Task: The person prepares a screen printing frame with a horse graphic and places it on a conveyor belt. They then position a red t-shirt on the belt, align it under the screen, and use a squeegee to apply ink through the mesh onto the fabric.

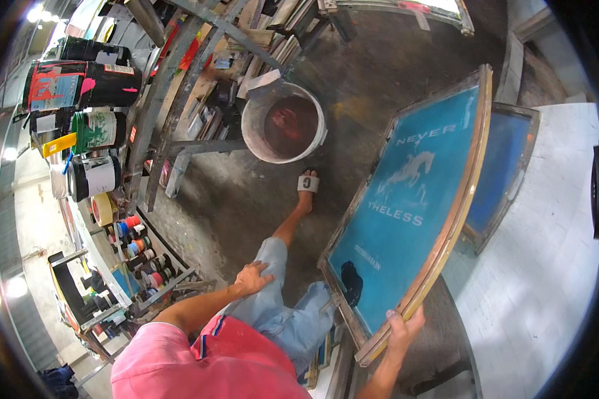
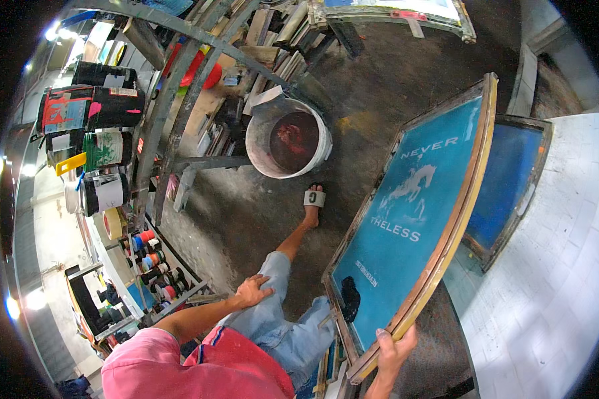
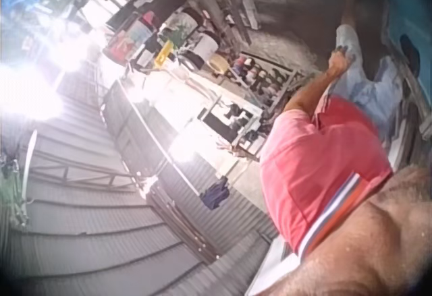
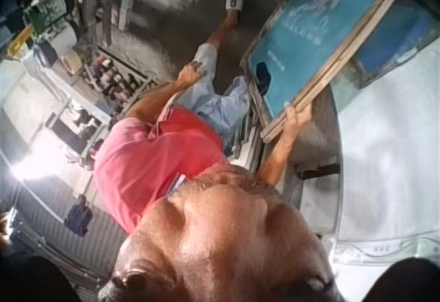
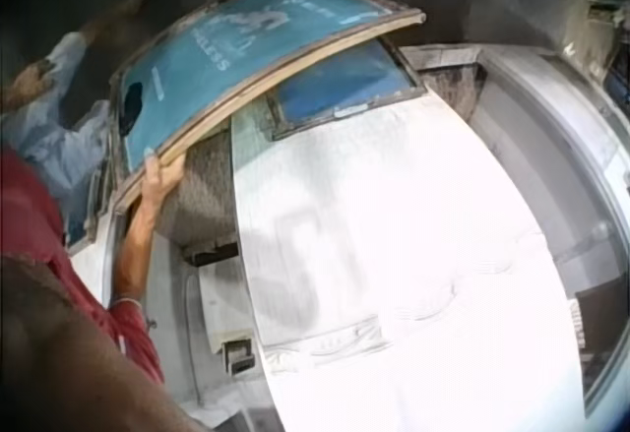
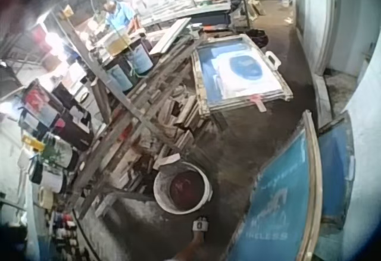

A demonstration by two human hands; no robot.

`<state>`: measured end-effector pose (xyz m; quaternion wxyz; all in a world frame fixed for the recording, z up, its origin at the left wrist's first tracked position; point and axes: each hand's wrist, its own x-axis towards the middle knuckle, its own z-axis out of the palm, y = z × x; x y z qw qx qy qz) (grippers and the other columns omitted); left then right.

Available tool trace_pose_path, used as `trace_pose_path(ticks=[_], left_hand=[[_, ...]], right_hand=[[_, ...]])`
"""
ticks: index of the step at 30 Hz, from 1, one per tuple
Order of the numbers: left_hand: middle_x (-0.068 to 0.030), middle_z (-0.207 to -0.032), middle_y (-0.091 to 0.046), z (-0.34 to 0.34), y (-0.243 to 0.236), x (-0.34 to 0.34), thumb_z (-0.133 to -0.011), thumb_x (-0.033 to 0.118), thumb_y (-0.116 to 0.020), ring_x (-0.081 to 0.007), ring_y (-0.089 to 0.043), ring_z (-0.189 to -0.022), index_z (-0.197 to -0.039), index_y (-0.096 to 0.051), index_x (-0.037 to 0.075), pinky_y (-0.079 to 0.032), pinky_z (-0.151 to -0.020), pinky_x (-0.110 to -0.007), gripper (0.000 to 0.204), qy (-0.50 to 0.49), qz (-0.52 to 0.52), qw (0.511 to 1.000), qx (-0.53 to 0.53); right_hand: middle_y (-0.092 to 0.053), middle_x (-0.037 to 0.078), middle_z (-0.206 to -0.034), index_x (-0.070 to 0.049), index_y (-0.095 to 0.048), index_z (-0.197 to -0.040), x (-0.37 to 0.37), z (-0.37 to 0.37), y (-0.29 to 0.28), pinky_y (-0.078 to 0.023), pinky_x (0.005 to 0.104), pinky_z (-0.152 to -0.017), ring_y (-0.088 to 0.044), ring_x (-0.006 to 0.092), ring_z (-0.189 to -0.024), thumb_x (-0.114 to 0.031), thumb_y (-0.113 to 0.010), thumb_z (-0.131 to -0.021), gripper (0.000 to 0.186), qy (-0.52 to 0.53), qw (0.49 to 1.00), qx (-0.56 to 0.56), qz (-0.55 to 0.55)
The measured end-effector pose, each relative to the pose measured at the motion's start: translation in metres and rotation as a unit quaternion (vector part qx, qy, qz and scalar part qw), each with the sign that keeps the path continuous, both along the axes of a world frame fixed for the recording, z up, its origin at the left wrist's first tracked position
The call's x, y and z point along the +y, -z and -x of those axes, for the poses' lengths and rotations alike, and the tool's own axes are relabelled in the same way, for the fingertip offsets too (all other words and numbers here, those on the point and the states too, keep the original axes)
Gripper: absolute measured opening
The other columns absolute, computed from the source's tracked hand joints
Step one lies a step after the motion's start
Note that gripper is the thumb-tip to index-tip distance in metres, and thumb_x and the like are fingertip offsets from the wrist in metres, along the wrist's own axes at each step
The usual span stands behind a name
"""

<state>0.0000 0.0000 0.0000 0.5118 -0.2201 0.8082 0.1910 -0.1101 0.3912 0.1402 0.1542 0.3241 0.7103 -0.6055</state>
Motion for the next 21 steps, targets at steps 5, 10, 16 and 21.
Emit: trace_pose_path(ticks=[5, 10, 16, 21], left_hand=[[-0.0143, -0.147, -0.042, 0.001, -0.004, 0.010, -0.080, 0.052, -0.062, -0.0355, -0.040, -0.133, -0.135, -0.054, 0.017, -0.034, -0.111, -0.044, 0.066, 0.001, 0.037, 0.999, 0.001], [-0.0132, -0.146, -0.043, 0.005, -0.006, 0.014, -0.080, 0.050, -0.063, -0.0355, -0.040, -0.133, -0.135, -0.054, 0.018, -0.035, -0.111, -0.044, 0.064, -0.008, 0.025, 1.000, -0.006], [-0.0140, -0.144, -0.045, 0.007, -0.004, 0.014, -0.081, 0.048, -0.061, -0.0358, -0.042, -0.131, -0.131, -0.057, 0.016, -0.037, -0.108, -0.045, 0.060, -0.003, 0.018, 1.000, 0.014], [-0.0159, -0.140, -0.048, 0.007, 0.003, 0.016, -0.080, 0.046, -0.061, -0.0356, -0.044, -0.129, -0.131, -0.058, 0.016, -0.038, -0.107, -0.045, 0.059, -0.028, 0.015, 0.999, 0.019]], right_hand=[[-0.054, 0.007, -0.082, 0.006, -0.054, -0.109, -0.014, 0.004, 0.018, -0.044, 0.0284, -0.065, -0.051, 0.0151, -0.069, -0.006, -0.061, -0.066, 0.045, 0.000, 1.000, 0.002, 0.020], [-0.056, 0.007, -0.086, 0.008, -0.053, -0.112, -0.024, 0.002, 0.027, -0.045, 0.0293, -0.068, -0.053, 0.0169, -0.073, -0.007, -0.061, -0.067, 0.049, -0.009, 1.000, 0.009, -0.008], [-0.059, 0.011, -0.095, 0.010, -0.051, -0.118, -0.031, -0.006, 0.032, -0.047, 0.0321, -0.077, -0.057, 0.0201, -0.081, -0.004, -0.061, -0.067, 0.054, -0.005, 1.000, -0.018, -0.012], [-0.058, 0.014, -0.105, 0.010, -0.049, -0.122, -0.037, -0.013, 0.039, -0.046, 0.0320, -0.083, -0.057, 0.0209, -0.090, -0.001, -0.060, -0.067, 0.057, -0.006, 1.000, -0.012, -0.019]])
